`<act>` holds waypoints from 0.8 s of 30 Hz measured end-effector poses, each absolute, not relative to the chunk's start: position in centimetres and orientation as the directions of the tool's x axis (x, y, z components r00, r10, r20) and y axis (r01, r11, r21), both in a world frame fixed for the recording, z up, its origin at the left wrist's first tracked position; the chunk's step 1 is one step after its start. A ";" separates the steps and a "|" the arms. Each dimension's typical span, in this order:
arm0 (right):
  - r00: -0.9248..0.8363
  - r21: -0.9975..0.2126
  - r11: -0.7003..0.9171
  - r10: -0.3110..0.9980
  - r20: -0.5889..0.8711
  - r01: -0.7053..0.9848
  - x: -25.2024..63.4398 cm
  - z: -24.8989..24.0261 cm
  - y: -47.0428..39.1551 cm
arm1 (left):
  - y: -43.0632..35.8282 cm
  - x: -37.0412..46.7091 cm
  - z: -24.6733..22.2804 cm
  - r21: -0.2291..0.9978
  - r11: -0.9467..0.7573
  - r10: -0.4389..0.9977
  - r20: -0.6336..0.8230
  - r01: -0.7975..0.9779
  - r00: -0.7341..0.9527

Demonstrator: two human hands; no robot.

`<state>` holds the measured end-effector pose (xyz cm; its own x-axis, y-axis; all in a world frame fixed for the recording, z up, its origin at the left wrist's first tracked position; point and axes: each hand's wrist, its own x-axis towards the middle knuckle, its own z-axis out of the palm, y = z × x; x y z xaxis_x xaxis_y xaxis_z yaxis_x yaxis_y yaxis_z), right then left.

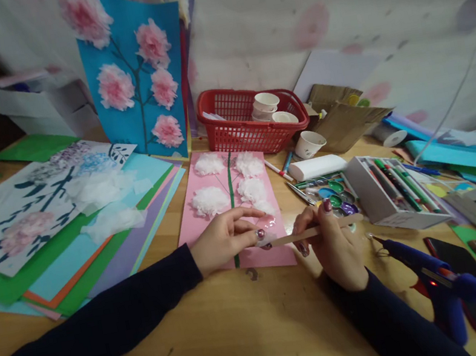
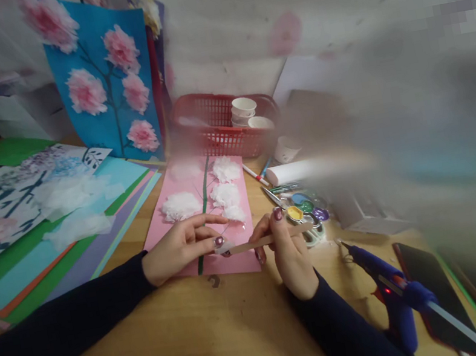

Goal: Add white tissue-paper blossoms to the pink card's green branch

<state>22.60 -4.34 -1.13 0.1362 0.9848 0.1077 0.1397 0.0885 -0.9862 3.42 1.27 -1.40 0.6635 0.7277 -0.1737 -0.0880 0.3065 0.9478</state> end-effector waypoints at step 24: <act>0.330 -0.985 0.145 0.938 0.109 -0.088 21.9 -1.4 -4.3 | 1.1 3.4 -1.9 0.965 0.251 0.689 -0.120 -0.080 0.714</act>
